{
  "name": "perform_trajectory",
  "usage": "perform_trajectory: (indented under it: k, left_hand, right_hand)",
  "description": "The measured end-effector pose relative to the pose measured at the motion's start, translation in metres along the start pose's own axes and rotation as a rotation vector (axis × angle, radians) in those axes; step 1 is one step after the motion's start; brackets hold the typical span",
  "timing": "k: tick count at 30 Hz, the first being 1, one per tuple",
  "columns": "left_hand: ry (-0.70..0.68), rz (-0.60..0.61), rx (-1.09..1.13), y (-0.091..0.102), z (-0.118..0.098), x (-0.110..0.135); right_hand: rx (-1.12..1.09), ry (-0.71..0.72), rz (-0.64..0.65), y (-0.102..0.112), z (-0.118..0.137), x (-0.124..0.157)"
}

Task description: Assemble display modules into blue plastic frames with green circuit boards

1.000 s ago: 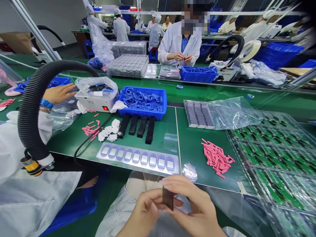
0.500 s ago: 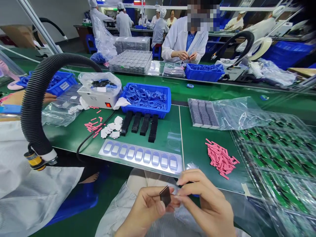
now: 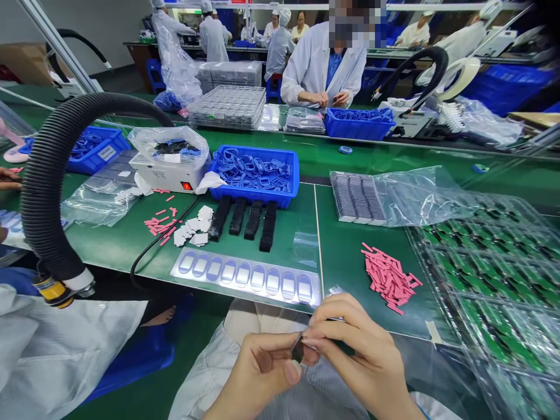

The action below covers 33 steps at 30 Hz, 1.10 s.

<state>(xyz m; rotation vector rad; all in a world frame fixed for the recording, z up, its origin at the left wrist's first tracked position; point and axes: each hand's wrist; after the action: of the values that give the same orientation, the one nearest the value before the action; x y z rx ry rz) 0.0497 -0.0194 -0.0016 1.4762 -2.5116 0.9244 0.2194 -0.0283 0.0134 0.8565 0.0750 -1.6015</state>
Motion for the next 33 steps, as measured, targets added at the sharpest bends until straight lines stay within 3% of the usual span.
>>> perform_trajectory:
  k: [10,16,19,24,26,29,33]
  left_hand:
    - [-0.029,-0.012,-0.051,0.000,0.007,0.000]
    - [-0.058,-0.154,-0.072,-0.004,0.015,0.003]
    - [-0.078,-0.251,-0.021,-0.011,0.023,0.002]
    - [-0.084,-0.367,0.158,-0.021,0.028,-0.007]
    - [-0.098,-0.469,0.195,-0.020,0.025,-0.011]
    - [-0.124,-0.564,0.173,-0.014,0.020,-0.016]
    - [-0.119,-0.513,0.156,-0.010,0.016,-0.017]
  right_hand:
    - [-0.084,-0.081,-0.007,0.002,-0.003,0.004]
    - [-0.077,-0.087,-0.003,0.003,-0.004,0.008]
    - [0.009,-0.035,-0.024,0.000,-0.003,0.013]
    - [0.303,0.177,-0.176,0.002,0.003,0.031]
    - [0.303,0.091,-0.244,0.010,-0.002,0.038]
    - [0.351,-0.195,-0.244,0.024,-0.027,0.046]
    - [0.634,-0.266,-0.183,0.027,-0.071,0.055]
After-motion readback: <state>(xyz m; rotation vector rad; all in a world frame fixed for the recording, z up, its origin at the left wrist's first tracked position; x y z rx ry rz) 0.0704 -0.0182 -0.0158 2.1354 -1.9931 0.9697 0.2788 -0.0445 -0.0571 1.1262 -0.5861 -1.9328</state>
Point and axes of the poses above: each hand's wrist, its own x-axis away from the middle knuckle, its own y-axis out of the back of the hand, z = x × y, and after that the axes turned 4 degrees about -z, right-handed
